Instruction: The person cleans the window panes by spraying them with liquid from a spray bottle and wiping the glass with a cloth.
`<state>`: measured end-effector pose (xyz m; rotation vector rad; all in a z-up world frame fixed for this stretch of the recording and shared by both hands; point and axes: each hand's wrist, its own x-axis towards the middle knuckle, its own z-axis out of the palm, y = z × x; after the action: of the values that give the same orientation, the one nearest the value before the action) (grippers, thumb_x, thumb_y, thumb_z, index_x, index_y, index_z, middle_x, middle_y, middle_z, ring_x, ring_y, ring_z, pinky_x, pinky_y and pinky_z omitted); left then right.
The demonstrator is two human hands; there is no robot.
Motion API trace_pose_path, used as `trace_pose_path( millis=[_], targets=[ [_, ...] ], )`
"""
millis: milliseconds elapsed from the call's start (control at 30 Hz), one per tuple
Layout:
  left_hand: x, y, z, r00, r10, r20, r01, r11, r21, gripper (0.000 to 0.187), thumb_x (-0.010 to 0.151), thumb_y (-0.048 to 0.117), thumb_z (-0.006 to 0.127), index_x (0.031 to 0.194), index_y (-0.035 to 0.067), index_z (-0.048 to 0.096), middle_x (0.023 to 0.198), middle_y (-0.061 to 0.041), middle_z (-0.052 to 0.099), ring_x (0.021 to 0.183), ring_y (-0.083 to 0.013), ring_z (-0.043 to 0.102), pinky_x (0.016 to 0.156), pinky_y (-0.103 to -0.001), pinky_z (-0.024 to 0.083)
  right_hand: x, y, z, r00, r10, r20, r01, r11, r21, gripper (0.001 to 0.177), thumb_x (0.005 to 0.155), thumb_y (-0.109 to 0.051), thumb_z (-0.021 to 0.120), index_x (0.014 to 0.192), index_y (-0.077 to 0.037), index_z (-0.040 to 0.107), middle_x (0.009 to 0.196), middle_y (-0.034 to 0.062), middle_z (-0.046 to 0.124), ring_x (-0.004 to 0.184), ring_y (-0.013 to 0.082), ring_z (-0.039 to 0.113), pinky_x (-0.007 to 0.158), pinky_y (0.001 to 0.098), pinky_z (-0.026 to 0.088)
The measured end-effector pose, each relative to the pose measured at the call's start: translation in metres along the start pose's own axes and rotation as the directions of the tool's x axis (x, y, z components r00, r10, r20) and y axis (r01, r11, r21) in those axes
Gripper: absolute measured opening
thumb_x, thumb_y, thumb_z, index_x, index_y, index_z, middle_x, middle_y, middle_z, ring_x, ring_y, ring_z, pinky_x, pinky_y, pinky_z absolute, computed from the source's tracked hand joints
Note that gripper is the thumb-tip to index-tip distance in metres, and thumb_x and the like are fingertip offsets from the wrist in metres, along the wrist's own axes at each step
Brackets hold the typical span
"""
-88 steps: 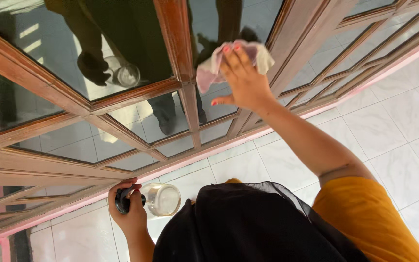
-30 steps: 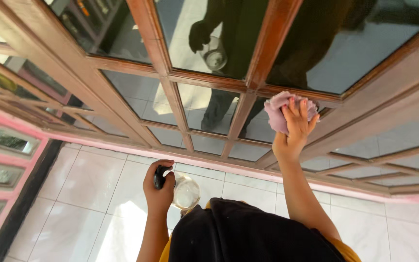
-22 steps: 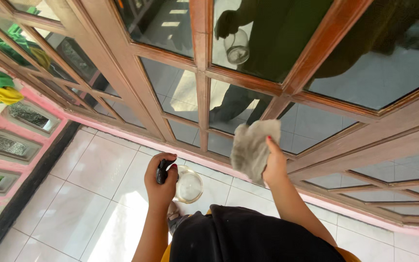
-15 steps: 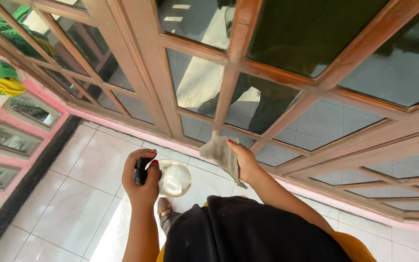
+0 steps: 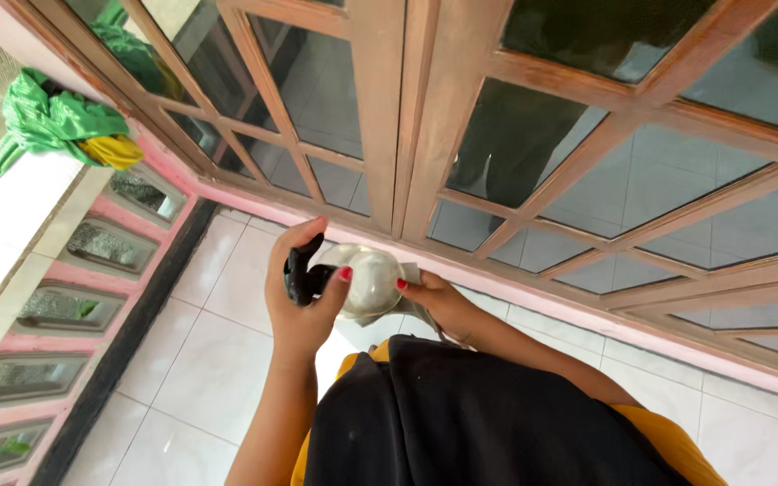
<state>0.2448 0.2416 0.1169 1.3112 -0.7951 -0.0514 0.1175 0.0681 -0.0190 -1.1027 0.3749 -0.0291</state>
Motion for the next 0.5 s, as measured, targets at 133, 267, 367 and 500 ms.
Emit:
trace_pose_path(
  millis=[133, 267, 367, 500],
  targets=[
    [0.038, -0.021, -0.016, 0.955, 0.047, 0.293, -0.046, 0.999, -0.008, 0.080, 0.071, -0.001, 0.076, 0.146, 0.001, 0.047, 0.144, -0.015, 0.053, 0.140, -0.0260, 0.051, 0.120, -0.039, 0.038, 0.025, -0.001, -0.008, 0.999, -0.035, 0.035, 0.031, 0.993, 0.113, 0.044, 0.106, -0.023, 0.055, 0.139, 0.006, 0.052, 0.130, 0.0169, 0.064, 0.120, 0.0262, 0.062, 0.106, 0.0400, 0.052],
    [0.062, -0.045, 0.003, 0.962, -0.181, 0.206, 0.201, 0.976, -0.080, 0.087, 0.072, 0.010, 0.076, 0.150, 0.005, 0.039, 0.139, -0.011, 0.060, 0.129, -0.0235, 0.059, 0.105, -0.037, 0.048, 0.051, -0.005, -0.019, 0.997, -0.067, -0.029, 0.072, 0.974, 0.216, 0.045, 0.101, -0.024, 0.054, 0.139, -0.001, 0.051, 0.130, 0.0108, 0.064, 0.119, 0.0223, 0.064, 0.103, 0.0400, 0.053],
    [0.093, -0.057, 0.009, 0.967, -0.105, 0.234, 0.138, 0.982, -0.130, 0.073, 0.078, 0.012, 0.079, 0.144, 0.007, 0.047, 0.143, -0.013, 0.052, 0.135, -0.0269, 0.056, 0.115, -0.040, 0.045, 0.081, -0.010, -0.032, 0.991, -0.131, 0.030, 0.118, 0.953, 0.281, 0.043, 0.106, -0.027, 0.053, 0.138, 0.002, 0.052, 0.126, 0.0148, 0.066, 0.113, 0.0259, 0.066, 0.101, 0.0425, 0.054],
    [0.144, -0.055, 0.007, 0.961, 0.215, 0.174, -0.252, 0.940, 0.228, 0.067, 0.068, 0.009, 0.083, 0.130, 0.008, 0.057, 0.148, -0.019, 0.043, 0.138, -0.0354, 0.047, 0.114, -0.044, 0.041, 0.127, -0.022, -0.042, 0.997, -0.080, -0.011, 0.080, 0.964, 0.253, 0.044, 0.104, -0.025, 0.055, 0.139, 0.002, 0.052, 0.126, 0.0132, 0.065, 0.115, 0.0245, 0.065, 0.101, 0.0414, 0.053]
  ],
)
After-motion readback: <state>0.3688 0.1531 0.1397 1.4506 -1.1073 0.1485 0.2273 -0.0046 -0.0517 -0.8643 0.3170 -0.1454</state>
